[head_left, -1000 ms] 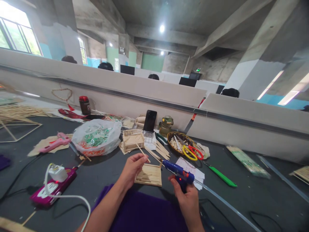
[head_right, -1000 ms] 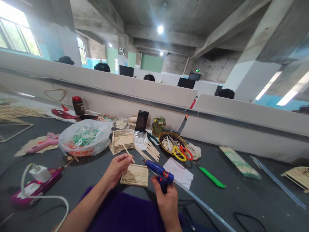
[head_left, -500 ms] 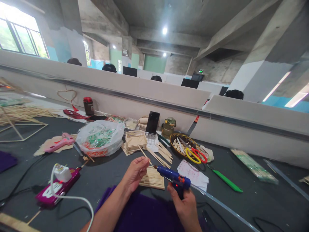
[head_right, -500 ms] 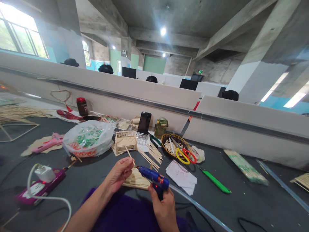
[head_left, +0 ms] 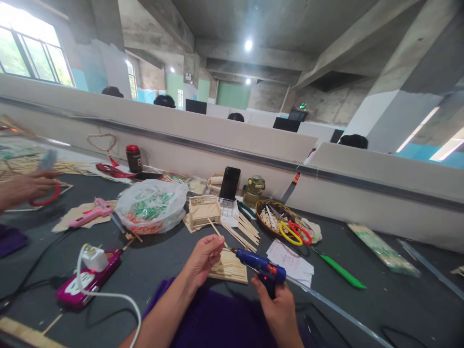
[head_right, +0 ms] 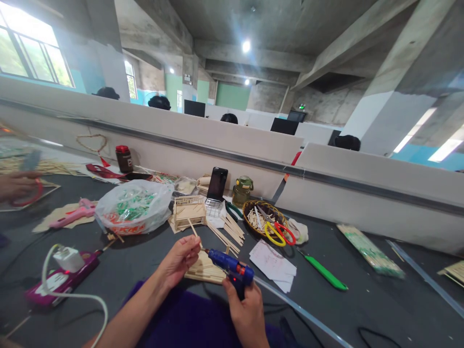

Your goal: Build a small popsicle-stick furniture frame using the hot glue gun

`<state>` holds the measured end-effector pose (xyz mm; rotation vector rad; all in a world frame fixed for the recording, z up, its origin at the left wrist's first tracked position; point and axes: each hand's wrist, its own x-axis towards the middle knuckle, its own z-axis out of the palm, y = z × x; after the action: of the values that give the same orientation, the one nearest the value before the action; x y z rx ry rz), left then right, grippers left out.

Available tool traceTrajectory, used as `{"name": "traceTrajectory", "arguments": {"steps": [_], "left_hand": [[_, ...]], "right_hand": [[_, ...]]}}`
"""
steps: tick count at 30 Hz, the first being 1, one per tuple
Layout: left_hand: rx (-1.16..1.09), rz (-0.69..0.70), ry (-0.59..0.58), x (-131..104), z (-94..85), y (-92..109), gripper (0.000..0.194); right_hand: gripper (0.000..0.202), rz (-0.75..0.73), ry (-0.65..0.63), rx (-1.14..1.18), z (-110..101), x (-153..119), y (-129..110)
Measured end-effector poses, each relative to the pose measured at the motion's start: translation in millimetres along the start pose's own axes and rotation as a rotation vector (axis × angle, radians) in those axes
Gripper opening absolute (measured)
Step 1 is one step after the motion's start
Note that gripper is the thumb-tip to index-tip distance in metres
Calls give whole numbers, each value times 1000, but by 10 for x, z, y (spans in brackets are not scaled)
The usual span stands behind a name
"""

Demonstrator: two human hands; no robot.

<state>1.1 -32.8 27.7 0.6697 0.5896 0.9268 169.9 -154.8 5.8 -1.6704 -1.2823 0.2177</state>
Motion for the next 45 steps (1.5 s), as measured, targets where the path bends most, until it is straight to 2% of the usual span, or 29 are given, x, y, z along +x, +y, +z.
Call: {"name": "traceTrajectory", "arguments": {"steps": [12, 45], "left_hand": [[24, 18, -27, 12, -11, 2, 36], [41, 26, -14, 23, -20, 13, 35]], "right_hand": [[44, -56, -6, -59, -24, -18, 25], [44, -37, 14, -38, -55, 3, 5]]}}
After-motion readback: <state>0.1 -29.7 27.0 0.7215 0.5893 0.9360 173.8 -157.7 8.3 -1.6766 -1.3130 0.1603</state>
